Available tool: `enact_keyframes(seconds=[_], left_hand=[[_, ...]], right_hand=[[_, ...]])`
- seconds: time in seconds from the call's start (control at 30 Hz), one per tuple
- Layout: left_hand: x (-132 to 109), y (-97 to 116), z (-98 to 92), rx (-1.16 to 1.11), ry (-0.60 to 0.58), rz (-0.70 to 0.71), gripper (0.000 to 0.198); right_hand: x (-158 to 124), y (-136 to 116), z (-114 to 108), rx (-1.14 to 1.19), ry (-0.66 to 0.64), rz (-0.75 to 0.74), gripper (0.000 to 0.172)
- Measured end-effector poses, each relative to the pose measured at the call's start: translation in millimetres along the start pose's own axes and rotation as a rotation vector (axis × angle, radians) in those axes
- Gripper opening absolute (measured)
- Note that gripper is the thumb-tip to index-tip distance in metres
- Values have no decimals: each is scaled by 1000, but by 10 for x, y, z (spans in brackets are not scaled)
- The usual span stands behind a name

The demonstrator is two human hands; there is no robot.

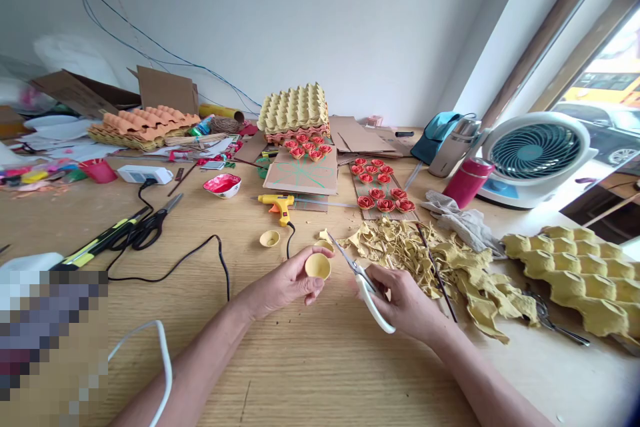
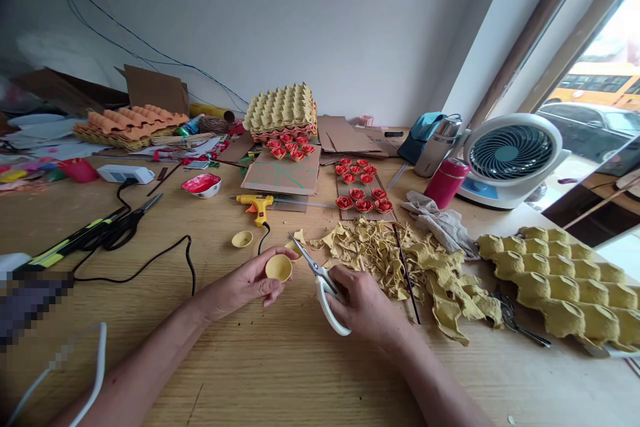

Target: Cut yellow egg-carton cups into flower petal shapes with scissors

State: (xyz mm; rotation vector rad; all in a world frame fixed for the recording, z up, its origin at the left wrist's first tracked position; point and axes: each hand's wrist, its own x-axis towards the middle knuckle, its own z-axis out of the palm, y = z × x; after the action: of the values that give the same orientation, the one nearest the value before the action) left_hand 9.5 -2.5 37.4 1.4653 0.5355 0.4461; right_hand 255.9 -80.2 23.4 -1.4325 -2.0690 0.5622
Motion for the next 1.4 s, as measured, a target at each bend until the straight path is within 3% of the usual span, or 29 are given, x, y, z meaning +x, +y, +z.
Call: enact_keyframes(seconds=[0.1,0.23,0.47,0.67,0.97,1.4], left_hand=[[-5,-29,30,50,24,-64,52],[-5,-79,45,195,107,-48,44],[40,-137,72,155,131,1,36],[31,-11,153,373,257,94,27],[38,-20,179,672,547,257,33],[26,-61,279,739,593,287,23]], right_hand=[[-4,-29,2,32,-7,13,19],[-12,-47,-10,36,-17,1,14],[-10,-24,10,-120,-43,-93,11],[-9,-25,11,-155,-39,-89,14],[-8,-48,39,-215,-39,-116,11],[-6,-92,63,-293,-33,-122,18]])
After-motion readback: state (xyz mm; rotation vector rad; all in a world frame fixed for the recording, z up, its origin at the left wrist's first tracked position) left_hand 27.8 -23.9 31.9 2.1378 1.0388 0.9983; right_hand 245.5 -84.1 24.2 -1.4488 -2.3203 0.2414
